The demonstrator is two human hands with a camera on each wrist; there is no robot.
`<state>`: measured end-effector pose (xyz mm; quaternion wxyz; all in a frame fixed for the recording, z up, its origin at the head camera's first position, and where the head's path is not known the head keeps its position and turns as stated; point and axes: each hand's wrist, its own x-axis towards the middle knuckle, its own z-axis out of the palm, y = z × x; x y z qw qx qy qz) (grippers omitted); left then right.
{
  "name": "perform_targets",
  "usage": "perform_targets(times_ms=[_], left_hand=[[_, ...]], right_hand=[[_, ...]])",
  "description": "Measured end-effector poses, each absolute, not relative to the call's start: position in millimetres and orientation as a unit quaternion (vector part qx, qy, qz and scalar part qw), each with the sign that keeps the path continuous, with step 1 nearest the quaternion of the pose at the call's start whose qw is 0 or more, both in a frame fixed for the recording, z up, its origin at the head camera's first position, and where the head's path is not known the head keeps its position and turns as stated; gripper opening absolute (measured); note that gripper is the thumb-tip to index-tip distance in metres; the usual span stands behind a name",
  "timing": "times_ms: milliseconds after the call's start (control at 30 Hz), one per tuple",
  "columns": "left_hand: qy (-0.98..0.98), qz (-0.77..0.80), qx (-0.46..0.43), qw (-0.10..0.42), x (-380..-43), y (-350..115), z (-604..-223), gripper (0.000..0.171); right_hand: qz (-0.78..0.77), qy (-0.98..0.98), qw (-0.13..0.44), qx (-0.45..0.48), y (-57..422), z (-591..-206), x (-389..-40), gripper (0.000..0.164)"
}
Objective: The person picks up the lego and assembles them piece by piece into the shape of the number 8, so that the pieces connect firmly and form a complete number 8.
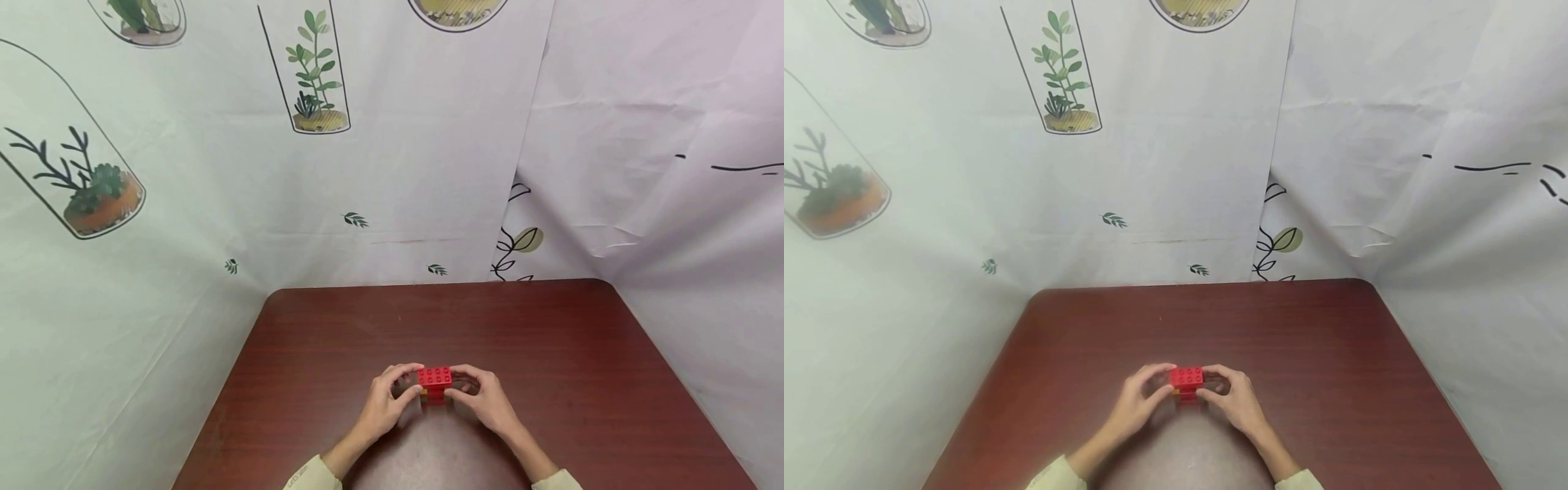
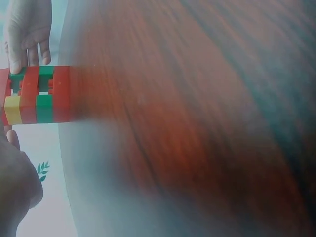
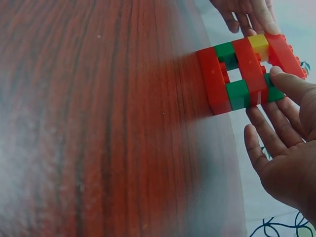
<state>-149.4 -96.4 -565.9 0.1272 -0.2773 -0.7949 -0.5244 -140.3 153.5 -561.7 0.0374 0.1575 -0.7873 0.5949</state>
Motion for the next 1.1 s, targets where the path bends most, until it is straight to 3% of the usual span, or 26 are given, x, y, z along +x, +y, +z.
perform_targets(times_ms=[500, 933, 1100], left_hand=[[-0.801, -0.487, -0.299, 0.182, -150, -94, -570, 0.034], [-0.809, -0.489, -0.289, 0.150, -149, -98, -571, 0.034], [-0.807, -0.504, -0.276, 0.139, -147, -97, -568, 0.035]], right_hand=[[0.593, -0.790, 0.034, 0.152, 154, -561, -139, 0.038], [0.605, -0.779, 0.017, 0.161, 153, -559, -138, 0.047], [0.608, -0.775, 0.035, 0.171, 154, -551, -138, 0.049]])
